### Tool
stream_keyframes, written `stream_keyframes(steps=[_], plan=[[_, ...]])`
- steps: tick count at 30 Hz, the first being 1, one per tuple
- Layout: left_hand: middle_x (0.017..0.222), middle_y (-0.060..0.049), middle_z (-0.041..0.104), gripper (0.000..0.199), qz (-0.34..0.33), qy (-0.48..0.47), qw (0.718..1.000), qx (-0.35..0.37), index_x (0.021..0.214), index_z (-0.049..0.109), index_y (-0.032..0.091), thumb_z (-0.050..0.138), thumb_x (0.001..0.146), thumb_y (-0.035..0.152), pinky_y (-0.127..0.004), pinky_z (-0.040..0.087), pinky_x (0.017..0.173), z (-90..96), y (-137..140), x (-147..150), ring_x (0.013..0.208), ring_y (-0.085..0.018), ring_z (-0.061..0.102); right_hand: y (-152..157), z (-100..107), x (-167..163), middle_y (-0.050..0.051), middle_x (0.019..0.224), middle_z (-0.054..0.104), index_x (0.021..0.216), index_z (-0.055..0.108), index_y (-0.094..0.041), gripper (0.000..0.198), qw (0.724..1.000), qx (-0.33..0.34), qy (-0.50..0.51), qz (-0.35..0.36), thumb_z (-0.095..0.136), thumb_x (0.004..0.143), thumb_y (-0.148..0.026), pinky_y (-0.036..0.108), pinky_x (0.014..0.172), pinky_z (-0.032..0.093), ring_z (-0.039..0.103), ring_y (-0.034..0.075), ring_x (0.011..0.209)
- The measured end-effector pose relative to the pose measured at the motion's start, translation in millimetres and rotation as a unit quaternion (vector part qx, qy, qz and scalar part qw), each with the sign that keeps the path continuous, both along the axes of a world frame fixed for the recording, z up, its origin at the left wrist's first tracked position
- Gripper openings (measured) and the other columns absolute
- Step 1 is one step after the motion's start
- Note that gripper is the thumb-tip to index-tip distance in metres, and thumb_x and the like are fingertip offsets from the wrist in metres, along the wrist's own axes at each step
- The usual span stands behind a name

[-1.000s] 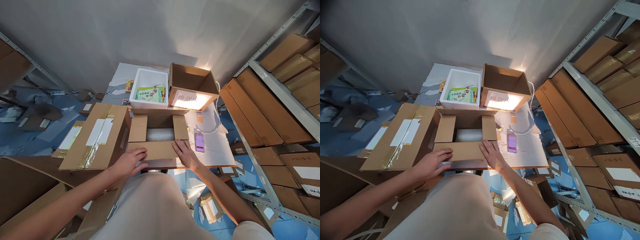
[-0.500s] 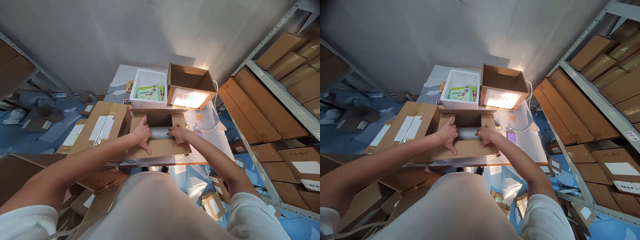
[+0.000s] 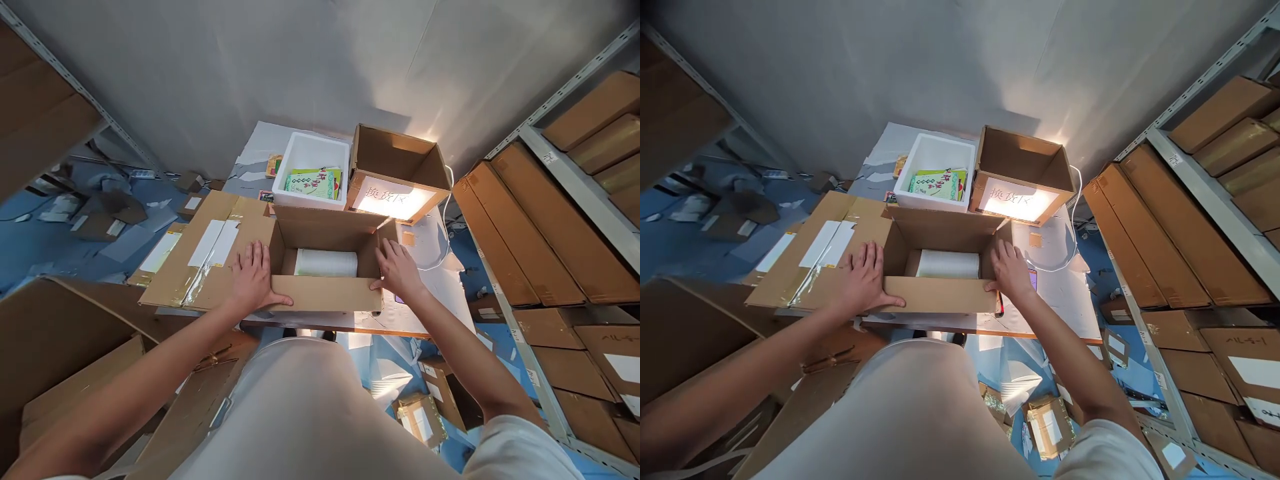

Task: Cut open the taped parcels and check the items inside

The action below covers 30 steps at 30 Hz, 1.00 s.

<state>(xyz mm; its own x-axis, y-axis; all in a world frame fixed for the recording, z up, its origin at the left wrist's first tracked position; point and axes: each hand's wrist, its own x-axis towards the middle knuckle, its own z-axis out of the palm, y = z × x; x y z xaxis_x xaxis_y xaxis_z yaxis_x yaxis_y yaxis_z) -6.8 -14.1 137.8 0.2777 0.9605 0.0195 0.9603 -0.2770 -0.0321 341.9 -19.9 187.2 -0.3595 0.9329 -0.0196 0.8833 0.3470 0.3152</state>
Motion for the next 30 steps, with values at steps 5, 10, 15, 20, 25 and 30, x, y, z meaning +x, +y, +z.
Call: stream_keyframes(steps=[5,10,15,20,25,30], plan=[[0.151,-0.033,0.014,0.145,0.009,-0.043,0.999,0.005,0.144,0.013,-0.010,0.058,0.043,0.084,-0.055,0.012,0.112,-18.4,3.2,2.2,0.141,-0.044,0.012,0.6,-23.2,40.6,0.023,0.141,0.041,0.134,0.045,-0.009,0.085,0.997,-0.037,0.060,-0.032,0.074,0.067,-0.054,0.047,0.099,0.038,0.035,0.036,0.131],[0.151,-0.032,0.017,0.145,0.016,-0.090,0.995,0.029,0.144,0.012,-0.008,0.063,0.043,0.081,-0.051,0.010,0.114,-27.7,-1.4,20.5,0.141,-0.042,0.014,-4.6,-41.3,77.5,0.022,0.143,0.039,0.139,0.040,-0.015,0.080,0.989,-0.034,0.139,-0.029,0.062,0.076,-0.059,0.050,0.098,0.040,0.035,0.036,0.133],[0.152,-0.030,0.018,0.144,0.017,-0.149,0.988,0.033,0.146,0.011,-0.005,0.067,0.043,0.079,-0.048,0.015,0.115,-43.1,-17.0,28.3,0.142,-0.040,0.015,-25.7,-44.8,88.6,0.023,0.144,0.037,0.138,0.042,-0.014,0.076,0.984,0.005,0.178,-0.017,0.063,0.078,-0.055,0.052,0.102,0.036,0.036,0.037,0.132],[0.152,-0.030,0.018,0.140,0.004,-0.171,0.985,0.030,0.146,0.011,-0.003,0.068,0.046,0.077,-0.049,0.016,0.114,-49.0,-23.5,25.2,0.143,-0.040,0.014,-46.2,-26.7,63.4,0.023,0.145,0.037,0.139,0.041,-0.017,0.061,0.991,0.004,0.113,-0.073,0.050,0.087,-0.049,0.068,0.100,0.024,0.036,0.039,0.131],[0.152,-0.030,0.016,0.137,0.011,-0.197,0.980,0.014,0.147,0.012,-0.001,0.070,0.048,0.074,-0.053,0.019,0.112,-52.1,-33.4,24.6,0.143,-0.041,0.012,-67.9,12.3,2.8,0.021,0.137,0.049,0.135,0.046,-0.017,0.047,0.996,0.012,0.060,-0.064,0.046,0.090,-0.033,0.070,0.104,0.013,0.044,0.039,0.125],[0.152,-0.031,0.014,0.137,0.008,-0.212,0.977,0.007,0.146,0.013,-0.002,0.071,0.048,0.073,-0.053,0.016,0.114,-54.9,-39.2,24.1,0.143,-0.041,0.009,-54.5,36.7,-82.8,0.018,0.093,0.069,0.125,0.055,-0.013,0.043,0.993,-0.113,0.024,-0.032,0.044,0.084,-0.006,0.044,0.091,0.042,0.065,0.027,0.086]])
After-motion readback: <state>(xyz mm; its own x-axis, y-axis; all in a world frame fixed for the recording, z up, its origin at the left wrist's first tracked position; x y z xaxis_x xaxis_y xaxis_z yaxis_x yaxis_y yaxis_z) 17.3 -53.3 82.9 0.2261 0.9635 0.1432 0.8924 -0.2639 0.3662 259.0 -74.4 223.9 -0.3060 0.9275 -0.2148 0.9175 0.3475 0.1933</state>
